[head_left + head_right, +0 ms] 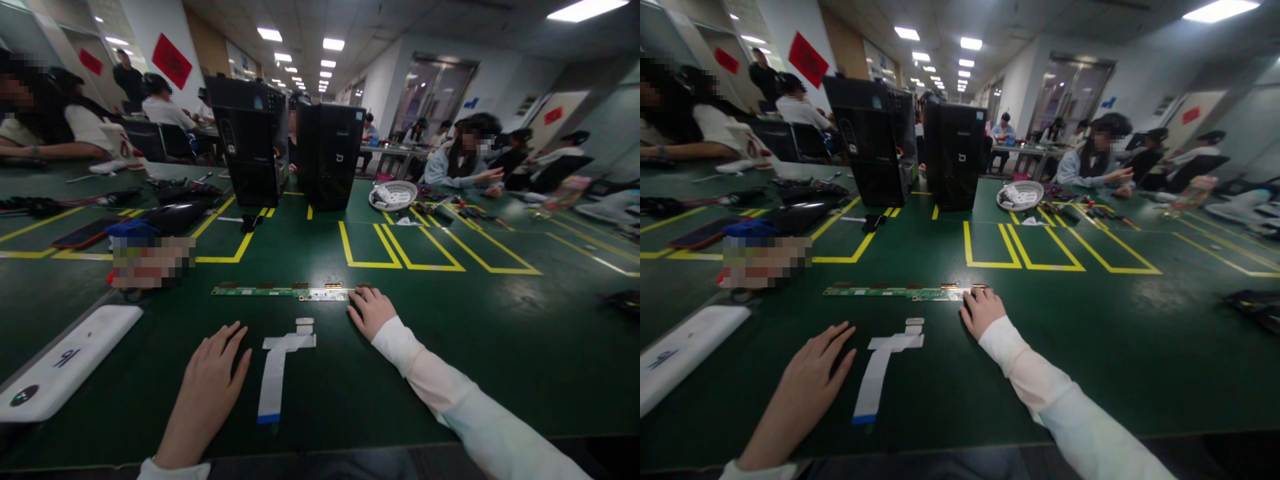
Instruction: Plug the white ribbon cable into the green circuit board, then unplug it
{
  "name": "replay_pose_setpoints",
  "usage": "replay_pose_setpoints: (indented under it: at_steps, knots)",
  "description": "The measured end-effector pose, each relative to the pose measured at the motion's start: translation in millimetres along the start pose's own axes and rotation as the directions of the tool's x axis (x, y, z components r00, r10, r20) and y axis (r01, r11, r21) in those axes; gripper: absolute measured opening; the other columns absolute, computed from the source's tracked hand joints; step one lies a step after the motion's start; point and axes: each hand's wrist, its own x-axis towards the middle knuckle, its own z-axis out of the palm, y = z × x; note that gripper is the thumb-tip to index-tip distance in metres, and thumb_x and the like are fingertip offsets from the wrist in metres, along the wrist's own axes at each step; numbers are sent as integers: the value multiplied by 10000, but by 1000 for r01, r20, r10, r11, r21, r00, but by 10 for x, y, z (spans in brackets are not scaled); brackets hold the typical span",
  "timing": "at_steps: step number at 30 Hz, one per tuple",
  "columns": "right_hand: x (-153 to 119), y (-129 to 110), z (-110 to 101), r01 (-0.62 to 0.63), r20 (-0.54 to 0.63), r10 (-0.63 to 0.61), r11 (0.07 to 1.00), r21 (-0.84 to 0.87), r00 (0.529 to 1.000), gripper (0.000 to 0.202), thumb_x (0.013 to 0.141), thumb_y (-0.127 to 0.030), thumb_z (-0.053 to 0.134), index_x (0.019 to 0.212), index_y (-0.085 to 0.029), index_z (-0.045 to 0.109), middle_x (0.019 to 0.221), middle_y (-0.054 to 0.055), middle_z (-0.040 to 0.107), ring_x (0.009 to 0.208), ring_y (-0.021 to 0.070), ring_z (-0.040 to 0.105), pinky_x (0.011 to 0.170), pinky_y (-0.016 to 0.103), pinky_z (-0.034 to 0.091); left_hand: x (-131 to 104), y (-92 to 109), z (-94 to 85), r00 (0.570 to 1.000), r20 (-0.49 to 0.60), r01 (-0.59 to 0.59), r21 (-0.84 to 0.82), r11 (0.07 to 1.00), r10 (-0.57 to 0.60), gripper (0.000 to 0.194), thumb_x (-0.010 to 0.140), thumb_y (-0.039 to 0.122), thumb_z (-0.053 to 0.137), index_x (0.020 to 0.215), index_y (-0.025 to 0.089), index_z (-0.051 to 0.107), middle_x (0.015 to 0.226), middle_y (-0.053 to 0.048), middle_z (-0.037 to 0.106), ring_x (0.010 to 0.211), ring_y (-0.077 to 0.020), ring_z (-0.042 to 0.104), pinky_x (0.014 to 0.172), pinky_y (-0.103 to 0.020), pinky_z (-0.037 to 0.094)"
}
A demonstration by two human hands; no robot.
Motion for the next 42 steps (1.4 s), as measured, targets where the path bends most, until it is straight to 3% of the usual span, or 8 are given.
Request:
replay_pose_setpoints:
  at_steps: [5,12,17,21,26,30,34,42]
  knots:
    - [15,-40,-37,17,-14,-17,999,-31,1000,385,958,-335,435,1232,-141,622,1243,169,590,1093,316,526,890,450,438,0,11,-22,1000,14,3,2,1000,-3,531,945,474,353,1303,143,564,1378,-147,565,1286,-319,512,1071,-539,409]
    - [142,10,37,245,-89,-236,963,115,968,357,929,-266,463,1234,-153,611,1264,145,582,1107,292,519,940,446,426,-5,1,-19,1000,26,3,10,1000,-3,538,944,473,350,1311,140,560,1382,-152,560,1287,-327,510,1067,-550,410]
    - [235,22,71,292,-98,-277,935,203,956,334,933,-257,453,1196,-133,620,1159,151,619,1027,271,544,892,439,466,2,7,-28,999,35,11,2,1000,-11,540,943,476,357,1311,139,561,1387,-151,555,1287,-332,508,1065,-560,412]
    - [232,76,136,393,-167,-358,866,308,919,386,923,-265,486,1268,-114,569,1214,165,599,1066,263,539,923,444,477,22,9,-24,1000,22,20,-6,1000,-20,526,942,467,366,1298,142,576,1370,-149,568,1275,-325,519,1076,-542,410]
    - [213,120,273,450,-233,-389,822,348,891,401,910,-319,523,1267,-143,573,1289,159,575,1161,270,527,988,473,457,55,81,-53,992,78,-93,-60,994,97,474,960,449,384,1356,232,526,1436,-85,523,1324,-280,481,1097,-527,400]
    - [211,137,324,443,-221,-386,820,363,896,409,926,-321,491,1289,-146,564,1319,143,567,1195,263,518,1024,472,440,138,322,-193,927,168,-318,-124,940,336,460,967,403,417,1416,308,440,1508,-16,443,1401,-246,380,1122,-502,383]
    - [209,148,326,434,-199,-387,826,359,900,411,925,-310,487,1296,-149,560,1340,138,558,1223,262,493,1049,477,416,296,573,-303,850,193,-455,-200,868,490,494,967,370,434,1453,304,377,1509,-8,443,1413,-225,358,1123,-454,394]
    - [144,121,240,397,-196,-351,869,295,915,390,911,-290,514,1272,-157,577,1384,163,494,1238,276,460,1026,485,419,666,831,-268,781,268,-498,-279,821,564,401,941,349,494,1327,245,529,1365,-80,577,1214,-227,564,1008,-406,481]
